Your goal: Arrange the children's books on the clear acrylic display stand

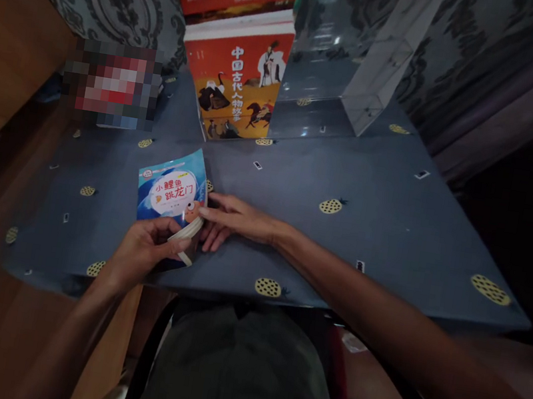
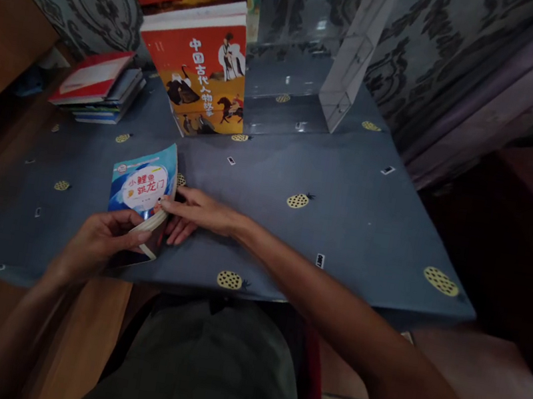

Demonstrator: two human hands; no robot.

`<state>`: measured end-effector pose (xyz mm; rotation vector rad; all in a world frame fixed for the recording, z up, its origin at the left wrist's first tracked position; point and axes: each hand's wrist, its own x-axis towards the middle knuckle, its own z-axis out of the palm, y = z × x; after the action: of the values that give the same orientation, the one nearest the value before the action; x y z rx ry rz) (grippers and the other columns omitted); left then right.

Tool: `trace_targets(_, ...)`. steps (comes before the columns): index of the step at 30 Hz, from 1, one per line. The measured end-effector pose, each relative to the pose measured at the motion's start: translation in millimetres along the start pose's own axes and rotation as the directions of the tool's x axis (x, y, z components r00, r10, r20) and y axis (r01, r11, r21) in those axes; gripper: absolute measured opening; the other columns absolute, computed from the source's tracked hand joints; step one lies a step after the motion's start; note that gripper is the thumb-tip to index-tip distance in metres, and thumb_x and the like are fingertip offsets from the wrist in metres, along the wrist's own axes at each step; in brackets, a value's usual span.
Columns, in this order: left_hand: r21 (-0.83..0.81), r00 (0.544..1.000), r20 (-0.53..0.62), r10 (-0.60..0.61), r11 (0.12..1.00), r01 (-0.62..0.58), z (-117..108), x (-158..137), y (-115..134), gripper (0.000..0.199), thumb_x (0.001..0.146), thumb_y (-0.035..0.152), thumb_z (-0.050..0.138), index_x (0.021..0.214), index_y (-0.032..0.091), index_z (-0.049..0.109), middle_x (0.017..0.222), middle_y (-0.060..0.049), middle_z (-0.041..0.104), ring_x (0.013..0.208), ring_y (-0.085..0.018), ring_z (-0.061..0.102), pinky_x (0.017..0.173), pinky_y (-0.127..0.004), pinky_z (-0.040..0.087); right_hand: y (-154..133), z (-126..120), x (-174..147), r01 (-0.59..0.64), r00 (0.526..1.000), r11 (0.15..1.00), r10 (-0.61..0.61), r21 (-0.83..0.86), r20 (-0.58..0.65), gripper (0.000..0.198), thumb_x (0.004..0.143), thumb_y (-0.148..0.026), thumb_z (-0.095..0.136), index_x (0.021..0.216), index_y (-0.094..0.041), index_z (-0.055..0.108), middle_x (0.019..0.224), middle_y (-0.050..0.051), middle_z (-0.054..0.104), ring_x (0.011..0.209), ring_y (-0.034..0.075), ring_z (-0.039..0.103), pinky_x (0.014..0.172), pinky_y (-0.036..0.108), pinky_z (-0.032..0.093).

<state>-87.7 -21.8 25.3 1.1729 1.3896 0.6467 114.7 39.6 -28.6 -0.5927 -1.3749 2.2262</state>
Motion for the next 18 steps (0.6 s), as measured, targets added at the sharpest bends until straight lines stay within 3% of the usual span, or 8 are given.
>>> trace_targets(10,-0.054,0.996,0.077,-0.045,0.997,0.05,8.7,10.6,5.1,0.036,0.061,0.046,0.088,0.075,0.016,0.074,0.073,-0.003,0.072,0.067,-0.014,0.067,0.066,-0.028,0.061,3.6,-13.5,-4.7,0.12,0.993,0.993,-0.12,0.002,-0.015,0.047,0.09,-0.049,0.069,0.118,-0.013,0.058,0.091,0.006,0.073,0.079,0.016,0.072,0.068,0.028,0.064)
trace_targets(18,-0.034,0.997,0.071,-0.027,0.999,0.03,9.5,13.4,-3.2,0.039,0.066,0.052,0.084,0.078,0.016,0.074,0.077,-0.005,0.074,0.073,-0.019,0.071,0.072,-0.035,0.064,-4.2,-16.9,-15.2,0.06,0.997,0.998,-0.062,-0.026,-0.049,0.041,0.095,-0.045,0.064,0.119,-0.011,0.062,0.097,0.008,0.072,0.078,0.015,0.072,0.07,0.027,0.063)
